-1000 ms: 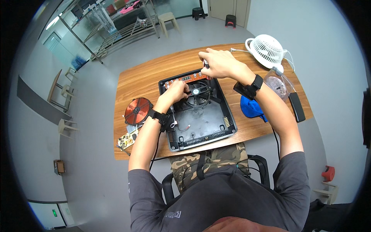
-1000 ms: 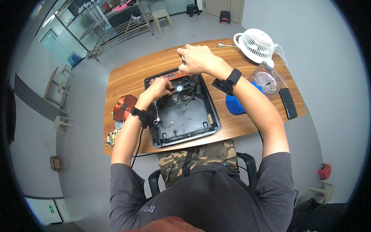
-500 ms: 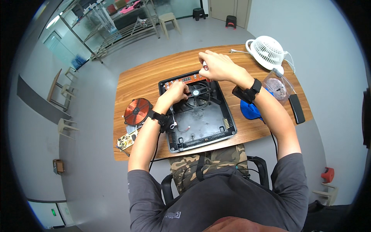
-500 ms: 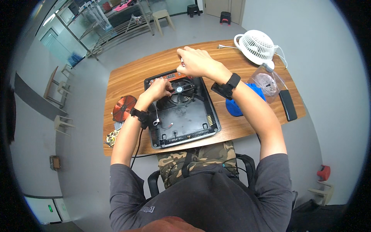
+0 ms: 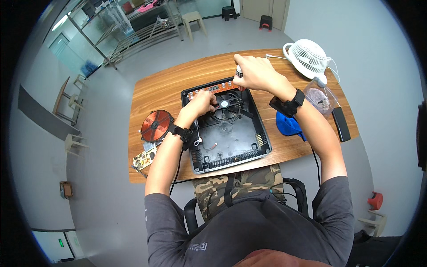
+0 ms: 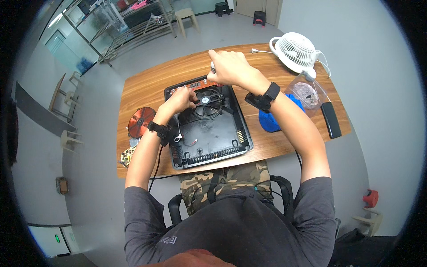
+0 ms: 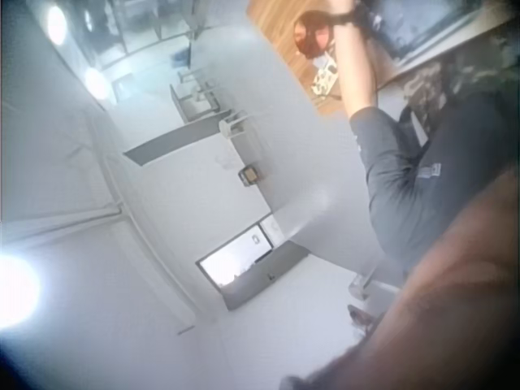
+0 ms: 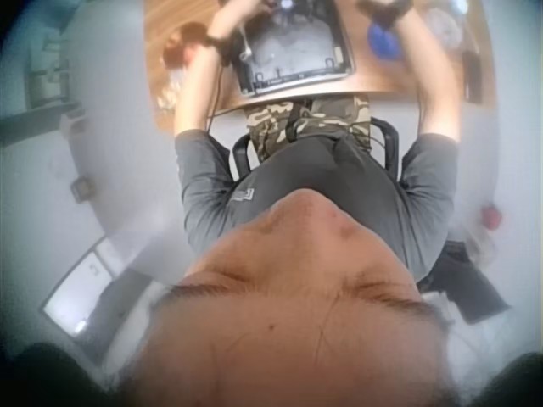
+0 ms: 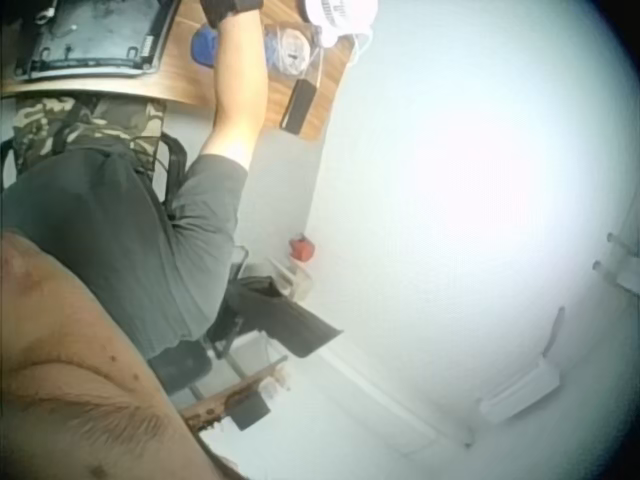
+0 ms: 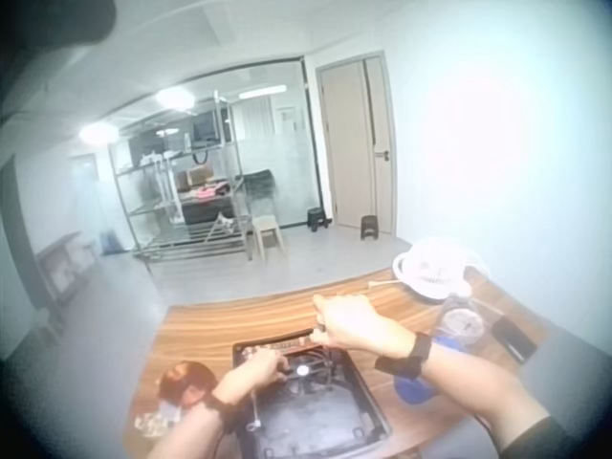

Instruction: The person disassembles a small appliance on a wooden table. They use a screwdriver to remove screws from the base, lift off the top cover, and remove internal components including a copper-colored disc and a fan.

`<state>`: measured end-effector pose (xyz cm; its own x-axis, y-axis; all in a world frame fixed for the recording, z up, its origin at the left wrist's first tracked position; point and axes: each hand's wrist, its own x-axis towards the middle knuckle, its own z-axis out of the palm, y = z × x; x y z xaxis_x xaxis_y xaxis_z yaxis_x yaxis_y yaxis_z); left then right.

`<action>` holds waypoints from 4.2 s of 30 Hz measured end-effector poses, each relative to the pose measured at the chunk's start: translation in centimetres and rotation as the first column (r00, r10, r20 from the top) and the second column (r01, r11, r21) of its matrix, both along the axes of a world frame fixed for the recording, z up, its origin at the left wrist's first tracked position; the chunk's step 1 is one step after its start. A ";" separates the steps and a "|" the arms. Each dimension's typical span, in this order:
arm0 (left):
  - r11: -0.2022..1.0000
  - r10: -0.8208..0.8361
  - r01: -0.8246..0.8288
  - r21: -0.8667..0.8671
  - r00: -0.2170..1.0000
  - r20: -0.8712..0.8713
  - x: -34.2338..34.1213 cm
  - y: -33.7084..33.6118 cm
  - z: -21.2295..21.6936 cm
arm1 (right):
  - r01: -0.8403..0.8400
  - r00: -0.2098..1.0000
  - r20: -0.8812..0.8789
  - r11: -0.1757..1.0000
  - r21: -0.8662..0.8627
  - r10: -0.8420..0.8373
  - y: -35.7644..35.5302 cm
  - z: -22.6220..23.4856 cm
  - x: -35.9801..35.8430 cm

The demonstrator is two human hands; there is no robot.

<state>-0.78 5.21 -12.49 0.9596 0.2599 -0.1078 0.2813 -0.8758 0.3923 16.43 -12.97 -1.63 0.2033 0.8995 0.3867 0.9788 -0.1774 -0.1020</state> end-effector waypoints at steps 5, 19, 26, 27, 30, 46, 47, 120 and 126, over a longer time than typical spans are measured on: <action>1.000 0.011 -0.011 -0.009 1.000 0.001 0.0 -0.3 0.3 | -0.101 0.994 -0.038 0.994 0.039 0.102 -0.3 0.0 -0.3; 1.000 -0.015 0.015 -0.024 1.000 0.015 0.4 0.8 -1.0 | 0.010 0.998 -0.061 0.998 0.066 -0.006 -0.3 -0.3 -0.4; 0.999 -0.042 0.041 0.014 0.998 0.041 0.2 0.7 -1.0 | 0.148 0.980 -0.109 0.973 -0.176 -0.169 0.0 1.5 -1.0; 0.999 -0.046 0.045 0.018 0.998 0.046 0.2 0.6 -0.9 | 0.140 0.982 -0.106 0.980 -0.143 -0.156 0.0 1.4 -1.0; 0.998 -0.056 0.055 0.023 0.996 0.062 0.1 0.5 -0.9 | 0.091 0.993 -0.073 0.995 -0.030 -0.093 -0.3 0.2 -0.3; 0.996 -0.078 0.075 0.040 0.993 0.092 0.2 1.0 -2.0 | 0.073 0.996 -0.061 0.997 0.024 -0.071 -0.4 0.5 -1.3; 0.998 -0.055 0.054 0.018 0.994 0.091 0.2 0.8 -1.8 | 0.095 0.993 -0.064 0.993 -0.069 -0.099 -0.5 1.1 -1.5; 0.979 -0.169 0.149 0.142 0.976 0.137 8.9 -4.7 -2.5 | 0.190 0.971 -0.175 0.967 0.167 -0.161 -4.2 3.2 -1.3; 0.980 -0.178 0.162 0.116 0.973 0.144 8.7 -4.9 -2.1 | 0.192 0.970 -0.183 0.967 0.168 -0.161 -4.5 3.1 -1.0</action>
